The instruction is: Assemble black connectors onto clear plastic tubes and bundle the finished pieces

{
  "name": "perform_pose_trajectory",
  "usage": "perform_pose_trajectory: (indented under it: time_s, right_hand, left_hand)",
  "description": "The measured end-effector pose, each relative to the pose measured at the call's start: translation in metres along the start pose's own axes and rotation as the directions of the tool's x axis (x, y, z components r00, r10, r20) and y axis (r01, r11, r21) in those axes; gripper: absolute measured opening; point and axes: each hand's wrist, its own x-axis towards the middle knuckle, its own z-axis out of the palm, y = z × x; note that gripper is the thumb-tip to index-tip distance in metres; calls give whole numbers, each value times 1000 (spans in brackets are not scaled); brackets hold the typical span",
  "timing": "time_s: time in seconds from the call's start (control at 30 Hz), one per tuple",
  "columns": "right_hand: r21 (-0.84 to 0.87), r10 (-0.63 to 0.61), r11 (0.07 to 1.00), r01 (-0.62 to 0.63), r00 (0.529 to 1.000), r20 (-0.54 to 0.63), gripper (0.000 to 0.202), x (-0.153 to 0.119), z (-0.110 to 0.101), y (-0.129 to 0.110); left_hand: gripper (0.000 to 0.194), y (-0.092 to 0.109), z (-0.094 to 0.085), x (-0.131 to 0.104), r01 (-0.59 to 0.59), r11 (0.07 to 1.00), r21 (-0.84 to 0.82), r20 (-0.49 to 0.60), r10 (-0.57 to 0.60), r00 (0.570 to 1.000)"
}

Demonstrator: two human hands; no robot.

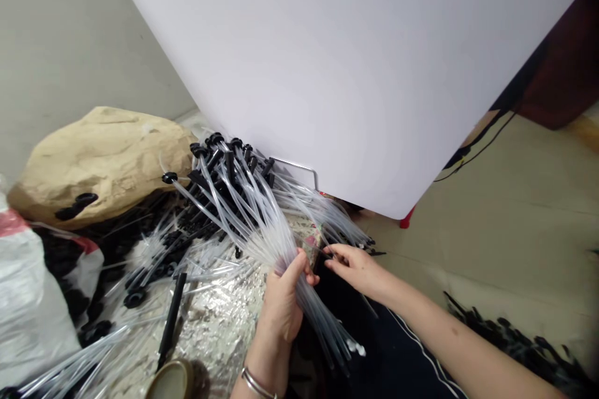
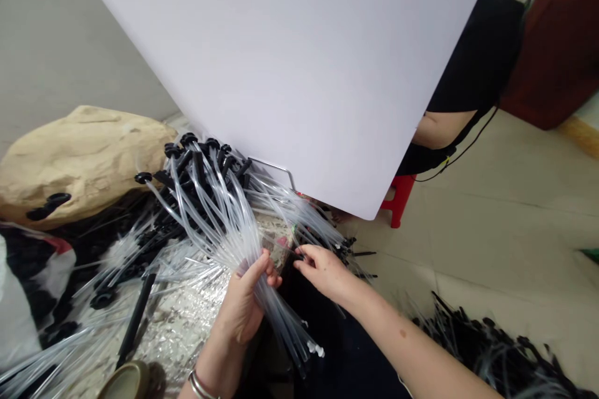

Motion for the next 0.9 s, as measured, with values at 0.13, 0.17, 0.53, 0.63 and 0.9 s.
perform_pose_trajectory:
  time_s: [0.13,0.17,0.53,0.63,0.9]
  right_hand:
    - [-30,-29,999,29,1000,8,11,-6,10,-1]
    - [-36,-30,999,30,1000,2,13,-9,10,-3]
    - [-158,-41,986,49,998,53,21,-46,4,-45]
    - [-286,11,958,27,991,131,25,-47,13,-51]
    - [-45,-85,995,88,993,77,32,-41,2,-30]
  left_hand:
    - [18,-1,-3,1,12,1000,-26,5,-12,1000]
    - [18,-2,-3,2,17,999,-31,-2,-17,1000]
    - [25,-1,1,-1,62,997,-55,18,-61,998]
    - [29,1,2,-3,80,997,-22,7,-80,997]
    - [18,-4,-1,1,-4,999,45,-33,6,999]
